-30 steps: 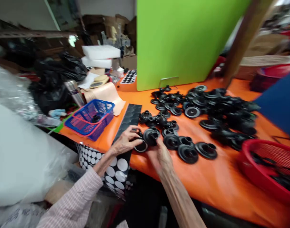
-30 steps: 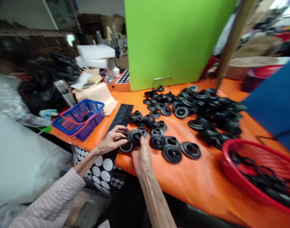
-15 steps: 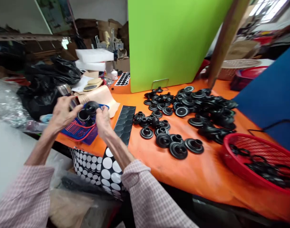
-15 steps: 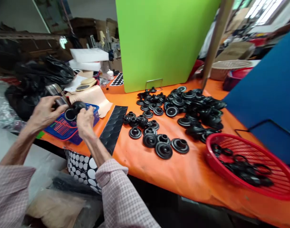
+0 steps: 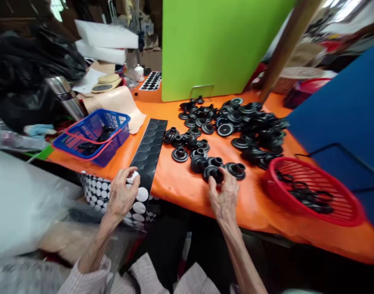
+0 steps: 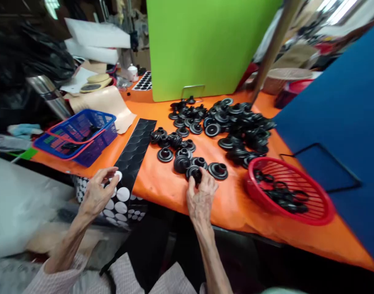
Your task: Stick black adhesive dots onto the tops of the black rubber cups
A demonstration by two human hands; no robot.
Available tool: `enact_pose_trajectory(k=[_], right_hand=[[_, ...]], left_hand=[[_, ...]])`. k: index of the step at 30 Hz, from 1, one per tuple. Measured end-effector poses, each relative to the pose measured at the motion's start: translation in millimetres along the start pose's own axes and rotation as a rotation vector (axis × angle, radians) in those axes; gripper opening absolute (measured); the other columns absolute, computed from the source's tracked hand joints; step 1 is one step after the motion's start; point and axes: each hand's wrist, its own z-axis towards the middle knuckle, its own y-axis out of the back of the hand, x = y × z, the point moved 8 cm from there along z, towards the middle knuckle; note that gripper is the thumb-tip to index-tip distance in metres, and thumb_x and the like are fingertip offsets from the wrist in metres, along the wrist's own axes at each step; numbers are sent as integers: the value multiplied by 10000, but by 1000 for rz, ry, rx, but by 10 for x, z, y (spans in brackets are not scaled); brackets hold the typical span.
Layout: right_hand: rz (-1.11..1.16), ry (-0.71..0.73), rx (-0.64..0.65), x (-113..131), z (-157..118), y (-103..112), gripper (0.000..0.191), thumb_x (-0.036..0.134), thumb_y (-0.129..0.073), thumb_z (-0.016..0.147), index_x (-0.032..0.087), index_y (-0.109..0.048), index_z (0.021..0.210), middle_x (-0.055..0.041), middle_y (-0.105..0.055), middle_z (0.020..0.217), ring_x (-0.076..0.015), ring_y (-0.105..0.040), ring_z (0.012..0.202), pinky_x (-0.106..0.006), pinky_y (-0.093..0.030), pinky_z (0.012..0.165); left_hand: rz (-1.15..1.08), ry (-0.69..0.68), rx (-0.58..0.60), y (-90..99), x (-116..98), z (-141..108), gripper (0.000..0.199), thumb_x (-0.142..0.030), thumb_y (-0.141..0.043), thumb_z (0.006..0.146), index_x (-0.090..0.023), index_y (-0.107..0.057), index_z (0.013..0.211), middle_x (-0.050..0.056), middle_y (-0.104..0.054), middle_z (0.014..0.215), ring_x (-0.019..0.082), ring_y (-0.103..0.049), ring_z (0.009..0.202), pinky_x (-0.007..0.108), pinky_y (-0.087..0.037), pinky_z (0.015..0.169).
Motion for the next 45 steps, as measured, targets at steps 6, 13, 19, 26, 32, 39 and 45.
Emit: enact_pose_trajectory(k=[6,13,19,26,32,39,45], right_hand=[[54,115,-24,603,-230,-154,413,282,-468,871,162,-497,1265,-177,-516,1229,-315,-489,1149,-542,-452,936],[276,277,336,1381,-1095,-693,322,193,-408,939,185,-511,1244,-147,-577,1169,-253,-550,1094,-467,-512,913],[267,223,316,1368,-1083,-792,285,258,-471,934,208,-586,1190,-126,-583,1147,-259,-526,1043,-488,-509,890],[203,263,325,1435,-988,-800,209,302,-481,946,172,-608,1049,-108,-626,982,-241,-554,939,-416,-507,835],[193,263,233,1379,-854,-689,250,246,-384,985,180,-610,898,-74,-640,854,-197,-589,799,-321,-491,719],[321,198,169,1187,-732,-408,199,217,-417,977,206,-601,901,-22,-612,791,-136,-626,677,-244,-513,638],[544,236,360,1402,-945,-419,243,233,-508,925,224,-602,1150,-96,-625,1125,-171,-667,942,-282,-570,797]], left_hand=[[-87,316,0,165,669,-87,427,-378,-643,718,-165,-525,1070,48,-596,883,200,-607,786,362,-501,756],[-606,606,307,-131,709,-124,433,-395,-820,568,-158,-550,811,-42,-564,631,97,-523,571,220,-394,562],[-834,672,604,-363,551,-228,331,-306,-854,555,-118,-687,770,27,-682,709,123,-579,651,237,-438,648],[-820,544,625,-424,548,-213,298,-346,-819,610,-112,-671,721,-5,-624,655,90,-506,609,211,-386,603],[-684,460,630,-384,561,-152,345,-424,-765,647,-129,-624,758,-7,-601,678,123,-525,650,235,-402,623],[57,259,57,300,349,-53,346,-512,-651,708,-188,-554,783,26,-570,801,201,-531,778,318,-417,701],[-637,392,578,-381,-37,-356,318,-468,-646,716,-166,-549,730,-9,-531,708,116,-492,653,244,-411,642]])
